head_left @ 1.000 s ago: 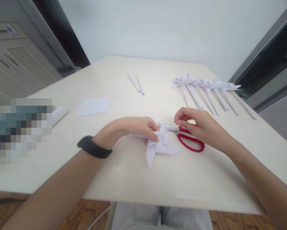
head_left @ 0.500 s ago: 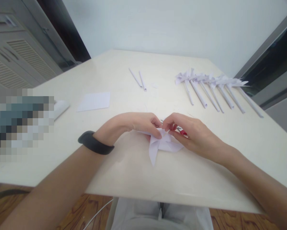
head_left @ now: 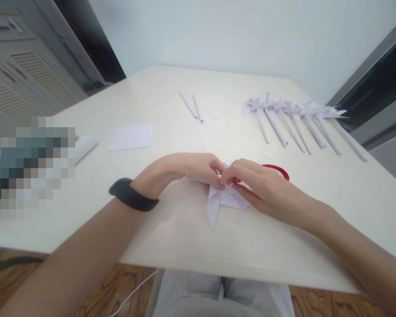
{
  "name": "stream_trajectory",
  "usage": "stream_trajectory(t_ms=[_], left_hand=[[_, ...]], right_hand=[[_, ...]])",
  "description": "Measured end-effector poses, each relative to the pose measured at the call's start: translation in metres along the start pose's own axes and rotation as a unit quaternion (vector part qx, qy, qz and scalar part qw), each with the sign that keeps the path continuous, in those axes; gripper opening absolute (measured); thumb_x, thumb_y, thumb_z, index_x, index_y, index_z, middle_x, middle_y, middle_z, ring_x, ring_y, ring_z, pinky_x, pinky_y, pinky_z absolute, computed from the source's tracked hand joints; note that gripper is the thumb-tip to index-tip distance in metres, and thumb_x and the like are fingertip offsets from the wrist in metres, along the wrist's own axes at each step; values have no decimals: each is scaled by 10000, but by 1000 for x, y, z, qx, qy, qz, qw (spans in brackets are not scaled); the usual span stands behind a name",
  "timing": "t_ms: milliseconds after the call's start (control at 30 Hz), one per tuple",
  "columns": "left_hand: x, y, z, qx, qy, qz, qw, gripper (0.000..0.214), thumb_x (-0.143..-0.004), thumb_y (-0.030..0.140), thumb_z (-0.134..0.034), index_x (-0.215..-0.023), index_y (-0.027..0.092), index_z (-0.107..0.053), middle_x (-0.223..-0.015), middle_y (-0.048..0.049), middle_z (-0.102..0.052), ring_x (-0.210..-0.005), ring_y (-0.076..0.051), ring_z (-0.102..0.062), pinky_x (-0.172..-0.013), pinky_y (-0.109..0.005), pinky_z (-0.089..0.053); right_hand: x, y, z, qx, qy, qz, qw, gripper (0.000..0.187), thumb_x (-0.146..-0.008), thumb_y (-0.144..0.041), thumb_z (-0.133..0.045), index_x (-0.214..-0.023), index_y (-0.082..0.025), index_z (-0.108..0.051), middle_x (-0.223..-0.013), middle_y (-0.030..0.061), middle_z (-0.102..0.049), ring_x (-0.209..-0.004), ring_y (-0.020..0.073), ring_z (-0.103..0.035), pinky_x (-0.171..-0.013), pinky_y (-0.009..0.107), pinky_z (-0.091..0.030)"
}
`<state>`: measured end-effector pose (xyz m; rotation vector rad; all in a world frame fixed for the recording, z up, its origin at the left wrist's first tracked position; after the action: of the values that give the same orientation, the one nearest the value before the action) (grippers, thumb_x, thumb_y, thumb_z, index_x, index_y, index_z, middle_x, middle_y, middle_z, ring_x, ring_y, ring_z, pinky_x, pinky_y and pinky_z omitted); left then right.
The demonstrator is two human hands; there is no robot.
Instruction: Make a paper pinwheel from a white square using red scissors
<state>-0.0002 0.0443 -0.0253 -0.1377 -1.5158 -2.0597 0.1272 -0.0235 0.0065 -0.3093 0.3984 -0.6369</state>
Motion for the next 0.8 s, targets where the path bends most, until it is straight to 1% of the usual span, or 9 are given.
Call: stream_trajectory(t_ms=[100,267,333,500,700,800], left_hand=[[1,2,0,-5,5,-7,1000,89,-690,203,-528,-739,169,-594,-680,14,-509,-635,-117,-435,-579,-233,-360],[1,3,-1,-23,22,14,999,140,-682,235,-541,-780,185,-626,-723,9,-571,-652,-123,-468,-587,-219,-373],[0,3,-1,-17,21,14,1000,148,-678,232,-540,-786,183,-629,-728,8,-580,-658,-125,-480,-595,-219,-381],[-1,-1,-1,12,7,5,1000,138,-671,206,-535,-775,173,-620,-706,13,-559,-655,-120,-486,-579,-215,-383],[-2,-3,0,8,2,-4,1000,130,-664,209,-541,-764,165,-612,-701,22,-549,-640,-111,-457,-581,-228,-372],[-3,-2,0,15,0,-7,1000,132,-656,206,-544,-765,170,-608,-698,26,-550,-646,-114,-473,-591,-232,-371]], right_hand=[[-1,-2,0,-10,-4,11,1000,171,-881,-76,-418,-1002,-179,-480,-988,31,-564,-882,121,-513,-715,218,-398],[0,1,-1,-10,-12,5,1000,209,-850,-45,-438,-1000,-177,-497,-1008,23,-568,-893,125,-518,-718,223,-391],[0,1,-1,-8,-13,3,1000,213,-845,-37,-438,-997,-174,-497,-1000,24,-570,-882,124,-518,-710,222,-389],[-1,0,-1,-2,-5,3,1000,208,-847,-20,-424,-977,-165,-498,-959,26,-574,-857,113,-511,-699,209,-381],[-2,0,-1,11,3,8,1000,192,-847,-29,-427,-951,-169,-506,-929,26,-580,-826,117,-509,-685,213,-375],[-2,1,-3,10,3,16,1000,207,-847,-30,-419,-958,-180,-510,-942,23,-588,-840,126,-515,-704,229,-379]])
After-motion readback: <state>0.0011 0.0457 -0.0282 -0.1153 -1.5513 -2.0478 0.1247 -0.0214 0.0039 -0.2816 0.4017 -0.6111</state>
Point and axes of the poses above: each hand's wrist, its own x-axis away from the middle knuckle, its own z-axis out of the back of the hand, y = z × x, the point moved 4 cm from there along -x, towards the middle knuckle
